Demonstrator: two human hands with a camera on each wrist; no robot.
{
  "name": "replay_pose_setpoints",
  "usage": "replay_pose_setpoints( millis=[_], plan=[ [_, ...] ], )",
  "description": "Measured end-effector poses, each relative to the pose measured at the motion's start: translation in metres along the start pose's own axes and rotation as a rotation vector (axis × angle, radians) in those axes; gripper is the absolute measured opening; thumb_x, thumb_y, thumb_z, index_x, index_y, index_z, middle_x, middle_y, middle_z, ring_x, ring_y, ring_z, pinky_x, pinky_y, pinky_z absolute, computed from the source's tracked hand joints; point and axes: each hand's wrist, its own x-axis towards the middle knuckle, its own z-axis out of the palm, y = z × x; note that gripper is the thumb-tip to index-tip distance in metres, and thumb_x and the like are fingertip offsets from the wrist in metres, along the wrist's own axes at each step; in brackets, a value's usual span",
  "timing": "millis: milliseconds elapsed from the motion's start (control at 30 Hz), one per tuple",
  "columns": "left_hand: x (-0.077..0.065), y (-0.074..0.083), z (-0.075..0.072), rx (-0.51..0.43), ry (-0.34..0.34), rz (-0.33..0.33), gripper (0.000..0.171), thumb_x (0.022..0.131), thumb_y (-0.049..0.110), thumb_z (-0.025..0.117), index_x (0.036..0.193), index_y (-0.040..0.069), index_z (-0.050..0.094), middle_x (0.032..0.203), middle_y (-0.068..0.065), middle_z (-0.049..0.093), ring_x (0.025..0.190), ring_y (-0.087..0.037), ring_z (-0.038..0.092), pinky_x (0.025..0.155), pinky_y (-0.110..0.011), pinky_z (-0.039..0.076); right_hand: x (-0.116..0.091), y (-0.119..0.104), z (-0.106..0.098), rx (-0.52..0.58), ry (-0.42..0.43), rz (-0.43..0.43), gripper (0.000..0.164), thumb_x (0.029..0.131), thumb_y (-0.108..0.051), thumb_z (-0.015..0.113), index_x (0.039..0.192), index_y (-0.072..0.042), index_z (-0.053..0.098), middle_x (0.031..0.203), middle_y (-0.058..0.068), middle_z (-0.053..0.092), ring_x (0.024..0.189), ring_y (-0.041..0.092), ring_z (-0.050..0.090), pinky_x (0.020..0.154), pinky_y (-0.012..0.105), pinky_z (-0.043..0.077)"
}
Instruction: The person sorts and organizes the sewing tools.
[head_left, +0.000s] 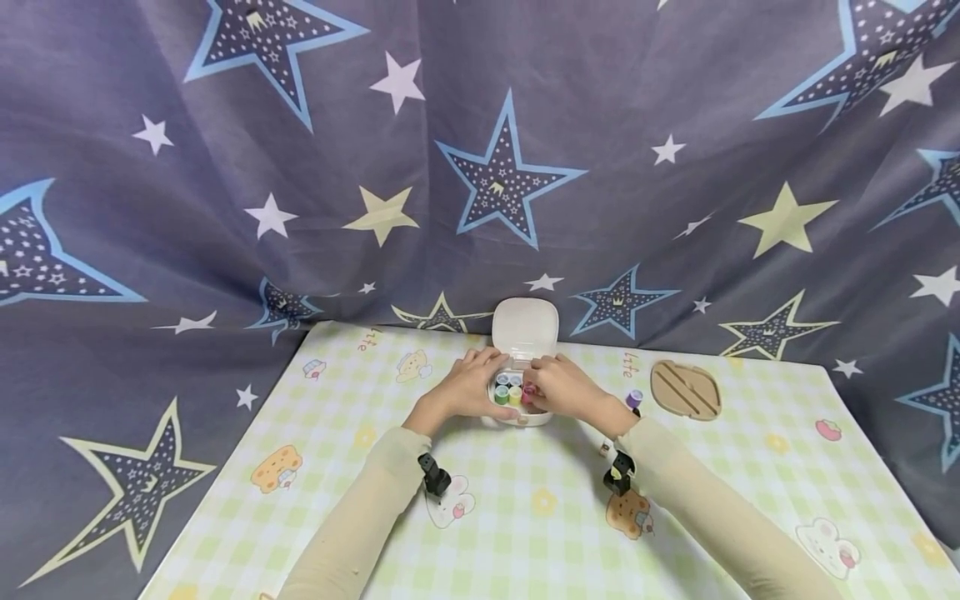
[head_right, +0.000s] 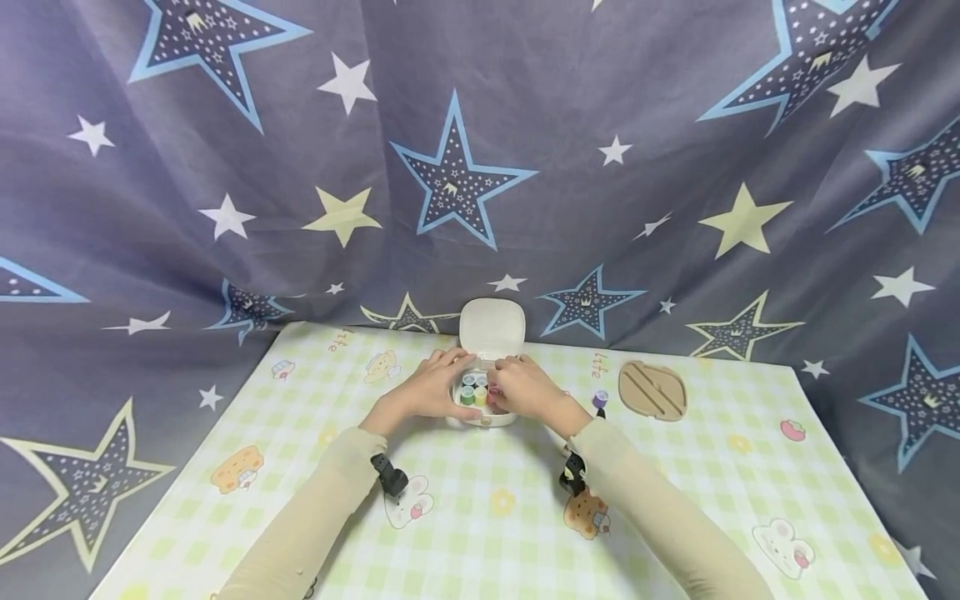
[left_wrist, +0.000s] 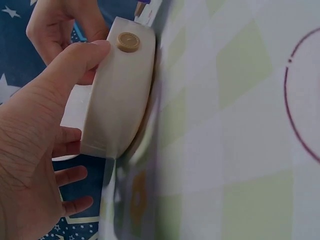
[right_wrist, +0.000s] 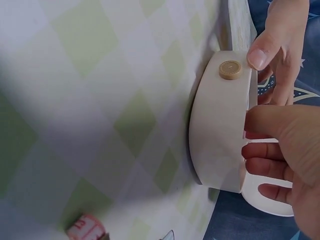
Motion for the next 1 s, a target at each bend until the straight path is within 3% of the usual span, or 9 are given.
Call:
replay_pose_setpoints(
  millis=[467,1000],
  plan=[
    [-0.0001,-0.0007,0.0024,-0.030,0.038,0.006,0.111,0.072,0.067,0.082,0.158,0.013,0.038,0.150,-0.005,0.044,0.133,-0.027,0.042,0.108,-0.050,0.040,0.0023,0.0000,-0.0022,0.010,0.015,-0.015,0.016,0.077,-0.019,0.087,0.080,-0.013,0.072,0.078,-0.001,0.064,0.072,0.017,0.058,0.072,0.037,0.048],
    [-0.0001,0.0029,0.0048,0.027,0.044,-0.001,0.109,0.069,0.068,0.083,0.155,0.014,0.042,0.137,-0.004,0.048,0.124,-0.024,0.044,0.099,-0.044,0.044,-0.0031,0.0055,0.0038,0.015,0.023,-0.016,0.019,0.077,-0.013,0.084,0.072,-0.016,0.065,0.076,-0.004,0.059,0.072,0.013,0.055,0.071,0.036,0.046]
  ],
)
